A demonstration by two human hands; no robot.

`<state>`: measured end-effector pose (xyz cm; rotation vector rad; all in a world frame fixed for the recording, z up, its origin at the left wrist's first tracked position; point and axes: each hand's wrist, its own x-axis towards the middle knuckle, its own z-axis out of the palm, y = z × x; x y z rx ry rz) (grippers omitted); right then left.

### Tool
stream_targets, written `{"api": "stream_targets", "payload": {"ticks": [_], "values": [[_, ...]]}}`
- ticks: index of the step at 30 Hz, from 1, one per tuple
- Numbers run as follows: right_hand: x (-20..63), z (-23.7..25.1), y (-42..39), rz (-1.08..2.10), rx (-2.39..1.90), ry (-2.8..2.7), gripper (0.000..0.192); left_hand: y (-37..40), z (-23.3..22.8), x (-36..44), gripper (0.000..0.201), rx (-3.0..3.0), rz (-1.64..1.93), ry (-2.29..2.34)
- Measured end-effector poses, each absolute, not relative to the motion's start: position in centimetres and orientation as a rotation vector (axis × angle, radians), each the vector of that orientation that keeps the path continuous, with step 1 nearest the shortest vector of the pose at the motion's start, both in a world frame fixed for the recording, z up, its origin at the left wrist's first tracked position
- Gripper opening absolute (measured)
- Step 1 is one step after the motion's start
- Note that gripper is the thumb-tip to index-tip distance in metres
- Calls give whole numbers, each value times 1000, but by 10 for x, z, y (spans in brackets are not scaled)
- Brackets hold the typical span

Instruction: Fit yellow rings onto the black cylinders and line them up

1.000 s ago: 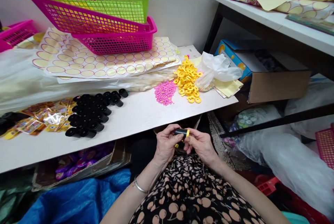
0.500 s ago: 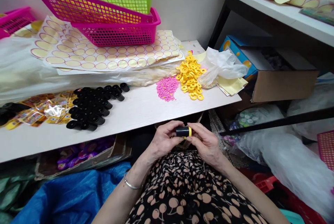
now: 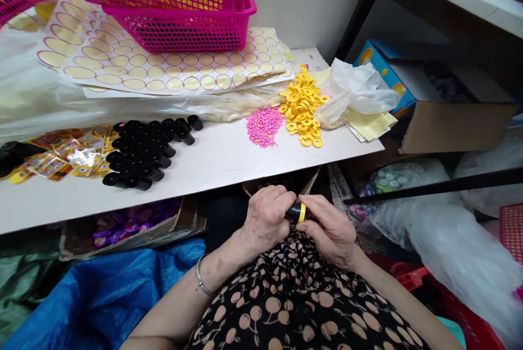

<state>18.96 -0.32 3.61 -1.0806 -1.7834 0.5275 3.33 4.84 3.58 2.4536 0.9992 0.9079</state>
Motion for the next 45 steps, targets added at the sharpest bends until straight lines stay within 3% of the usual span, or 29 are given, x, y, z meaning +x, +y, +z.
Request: {"api": "stream_targets", "payload": {"ticks": [6,11,14,17,20,22,26,30,33,38,45], "values": [[190,41,-11,571,-1123,-1766,39,42,32,37,16,2577,1092,1013],[182,44,-15,1172,-1204,-1261,25,38,25,46,16,2321,1248,1074],[179,47,-12,1329,-1240,-1199,20,38,25,50,11,2008,1192,1047],[184,47,-7,1129,-1337,-1416,21,41,29,50,9,1537,983,1005],[194,46,-1,763,-1354,-1653,53,46,34,45,21,1189,732,934],[200,49,2,639,-1293,-1817,64,48,35,42,21,1100,598,878],[202,58,7,642,-1139,-2090,41,45,34,42,20,1093,508,849],[191,52,5,531,-1269,-1971,22,41,27,48,12,1334,780,1077],[190,45,5,536,-1337,-1874,23,42,23,49,11,1333,821,1151],[200,45,8,747,-1177,-1929,36,47,23,45,19,1133,570,931],[179,35,2,623,-1330,-1753,19,38,8,53,14,1274,894,1125]]}}
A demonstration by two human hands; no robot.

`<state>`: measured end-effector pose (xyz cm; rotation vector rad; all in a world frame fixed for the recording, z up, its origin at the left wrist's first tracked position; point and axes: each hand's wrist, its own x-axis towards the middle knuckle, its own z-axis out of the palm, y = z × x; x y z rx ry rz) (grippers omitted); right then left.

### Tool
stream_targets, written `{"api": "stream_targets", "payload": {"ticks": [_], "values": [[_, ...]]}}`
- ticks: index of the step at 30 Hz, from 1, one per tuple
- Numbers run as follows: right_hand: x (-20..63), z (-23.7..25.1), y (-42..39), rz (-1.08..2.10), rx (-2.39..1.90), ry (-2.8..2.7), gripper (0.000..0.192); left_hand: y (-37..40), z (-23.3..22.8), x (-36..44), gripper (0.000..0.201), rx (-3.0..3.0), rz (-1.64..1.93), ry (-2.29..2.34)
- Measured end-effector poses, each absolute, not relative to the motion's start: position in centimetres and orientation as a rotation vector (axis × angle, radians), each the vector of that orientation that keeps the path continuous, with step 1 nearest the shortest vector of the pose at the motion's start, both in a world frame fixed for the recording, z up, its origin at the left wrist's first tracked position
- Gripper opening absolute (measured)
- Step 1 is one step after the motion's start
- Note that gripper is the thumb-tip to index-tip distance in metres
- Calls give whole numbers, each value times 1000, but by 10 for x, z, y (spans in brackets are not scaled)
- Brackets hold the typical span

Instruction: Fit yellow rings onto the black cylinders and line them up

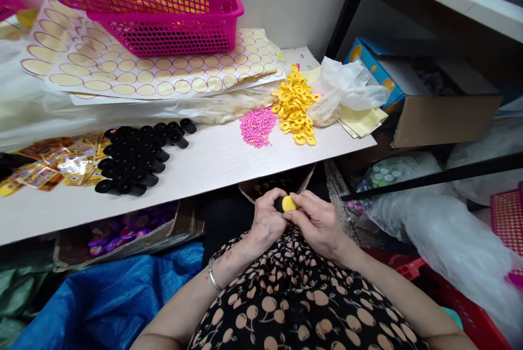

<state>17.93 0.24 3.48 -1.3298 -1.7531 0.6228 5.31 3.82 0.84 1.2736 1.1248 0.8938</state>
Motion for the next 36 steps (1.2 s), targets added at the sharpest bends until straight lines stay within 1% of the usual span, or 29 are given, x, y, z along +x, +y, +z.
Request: {"api": "stream_targets", "payload": {"ticks": [2,4,5,8,9,10,12,13,14,15,17,20,22,24,26,28,31,34,36], "values": [[175,31,2,635,-1352,-1681,19,39,7,55,15,1242,908,1140],[175,29,4,691,-1375,-1643,19,43,7,54,15,1181,847,1097],[176,29,5,742,-1389,-1622,22,45,7,53,16,1153,816,1072],[180,31,11,962,-1401,-1593,41,48,3,51,27,1139,806,1042],[181,31,13,1038,-1387,-1602,43,48,1,51,30,1158,822,1042],[181,31,16,1104,-1376,-1619,39,47,-3,50,34,1185,839,1032],[183,28,21,1192,-1382,-1653,24,45,-12,46,45,1251,801,980],[183,25,23,1203,-1406,-1664,20,44,-15,43,54,1287,756,987],[184,20,26,1191,-1442,-1687,18,45,-18,38,59,1336,725,1025],[184,13,29,1163,-1486,-1742,18,46,-19,32,59,1383,701,1086],[182,-4,37,1045,-1598,-1951,21,55,-17,13,48,1488,724,1262],[171,-32,52,895,-1746,-2428,33,86,-4,-28,29,1717,918,1644],[159,-47,63,883,-1771,-2698,35,113,6,-58,23,1898,1035,1996],[148,-56,72,922,-1771,-2841,31,141,12,-83,19,1926,978,2352],[140,-61,80,979,-1799,-2875,23,166,14,-100,23,1855,791,2555],[137,-64,85,1038,-1848,-2866,18,185,11,-107,29,1790,657,2655],[142,-64,87,1105,-1870,-2838,18,203,1,-111,34,1758,600,2697],[157,-52,86,1088,-1828,-2800,21,211,-7,-116,33,1748,647,2686],[171,-38,88,1146,-1706,-2705,22,213,-9,-118,31,1767,750,2648]]}}
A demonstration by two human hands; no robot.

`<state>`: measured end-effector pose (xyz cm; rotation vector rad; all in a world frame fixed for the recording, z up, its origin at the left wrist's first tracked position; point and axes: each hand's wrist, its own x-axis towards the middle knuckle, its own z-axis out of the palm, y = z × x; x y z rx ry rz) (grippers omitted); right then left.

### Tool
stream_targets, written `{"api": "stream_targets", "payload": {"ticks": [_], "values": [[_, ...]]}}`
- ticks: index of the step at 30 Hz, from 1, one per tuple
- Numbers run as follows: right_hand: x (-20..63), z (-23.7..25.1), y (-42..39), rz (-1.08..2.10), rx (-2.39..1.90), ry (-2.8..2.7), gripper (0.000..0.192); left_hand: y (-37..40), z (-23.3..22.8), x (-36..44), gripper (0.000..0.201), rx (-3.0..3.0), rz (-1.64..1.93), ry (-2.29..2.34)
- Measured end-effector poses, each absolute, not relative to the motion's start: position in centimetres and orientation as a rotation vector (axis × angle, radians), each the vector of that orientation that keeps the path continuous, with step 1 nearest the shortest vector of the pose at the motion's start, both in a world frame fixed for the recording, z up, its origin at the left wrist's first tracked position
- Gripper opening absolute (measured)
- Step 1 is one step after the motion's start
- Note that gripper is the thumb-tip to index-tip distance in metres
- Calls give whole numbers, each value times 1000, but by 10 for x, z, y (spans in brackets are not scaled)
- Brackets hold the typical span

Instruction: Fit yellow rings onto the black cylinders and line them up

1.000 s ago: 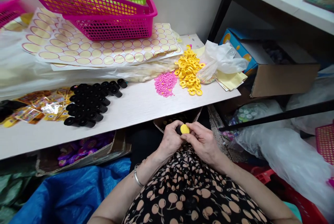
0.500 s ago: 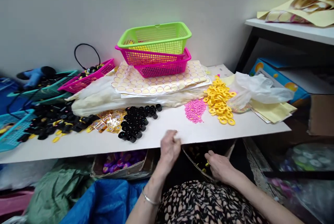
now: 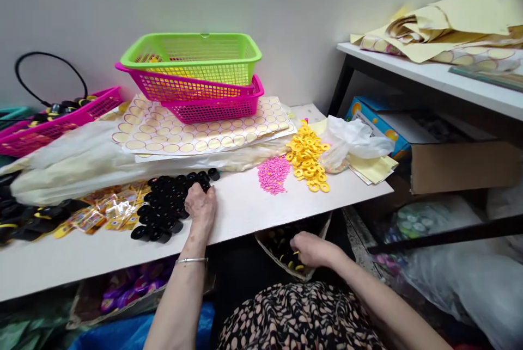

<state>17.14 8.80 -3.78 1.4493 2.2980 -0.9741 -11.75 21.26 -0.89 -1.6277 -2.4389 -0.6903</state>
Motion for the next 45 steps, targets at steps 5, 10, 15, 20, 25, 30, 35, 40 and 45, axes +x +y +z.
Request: {"api": "stream_targets", "payload": {"ticks": [5,10,15,20,25,30,35,40,45], "values": [[195,-7,120,-1445,1876,2676,17,207,-13,-98,29,-1803,-1149,-2444],[185,-10,169,-730,2379,2802,16,184,-20,-42,31,-2143,-1623,-2539],[165,-14,187,-403,2324,2605,20,165,-26,2,29,-2397,-1680,-2451],[157,-13,189,-259,2237,2549,18,160,-31,19,30,-2470,-1717,-2360],[159,-18,193,-274,2233,2599,13,160,-37,21,30,-2485,-1701,-2311],[167,-28,184,-96,2262,2786,17,159,-42,18,32,-2520,-1693,-2254],[183,-37,164,277,1982,2910,25,161,-43,18,38,-2547,-1658,-2207],[194,-37,149,214,1792,3024,24,163,-43,18,31,-2597,-1633,-2164],[199,-33,140,-372,2089,3109,10,164,-44,18,32,-2599,-1619,-2181]]}}
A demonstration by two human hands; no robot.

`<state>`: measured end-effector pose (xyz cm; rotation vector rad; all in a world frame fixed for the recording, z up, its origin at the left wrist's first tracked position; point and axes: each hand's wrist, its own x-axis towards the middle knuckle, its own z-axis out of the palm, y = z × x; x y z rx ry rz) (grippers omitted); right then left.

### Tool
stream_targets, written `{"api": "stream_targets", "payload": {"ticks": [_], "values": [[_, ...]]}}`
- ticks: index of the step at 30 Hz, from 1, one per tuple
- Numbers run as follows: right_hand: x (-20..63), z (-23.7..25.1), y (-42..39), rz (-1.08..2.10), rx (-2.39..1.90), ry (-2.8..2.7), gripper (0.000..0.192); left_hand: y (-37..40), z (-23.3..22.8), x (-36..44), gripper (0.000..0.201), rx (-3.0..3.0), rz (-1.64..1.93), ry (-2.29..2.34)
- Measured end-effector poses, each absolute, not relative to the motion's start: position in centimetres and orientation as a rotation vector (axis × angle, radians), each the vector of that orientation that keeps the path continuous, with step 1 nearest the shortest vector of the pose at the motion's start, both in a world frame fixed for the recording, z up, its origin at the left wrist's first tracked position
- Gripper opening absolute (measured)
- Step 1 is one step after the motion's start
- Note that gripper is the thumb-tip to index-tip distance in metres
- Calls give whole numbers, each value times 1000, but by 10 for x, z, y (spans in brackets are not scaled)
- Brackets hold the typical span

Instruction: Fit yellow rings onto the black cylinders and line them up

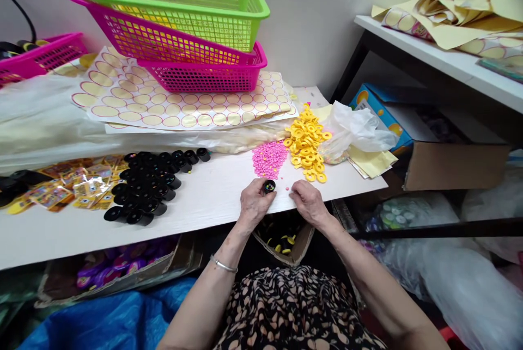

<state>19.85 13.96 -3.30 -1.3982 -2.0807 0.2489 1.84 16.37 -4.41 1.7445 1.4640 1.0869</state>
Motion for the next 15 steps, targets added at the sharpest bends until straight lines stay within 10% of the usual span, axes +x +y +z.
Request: {"api": "stream_targets", "payload": {"ticks": [15], "values": [[185,-32,151,311,-1592,-2034,14,159,-33,17,21,1726,1138,1307]]}}
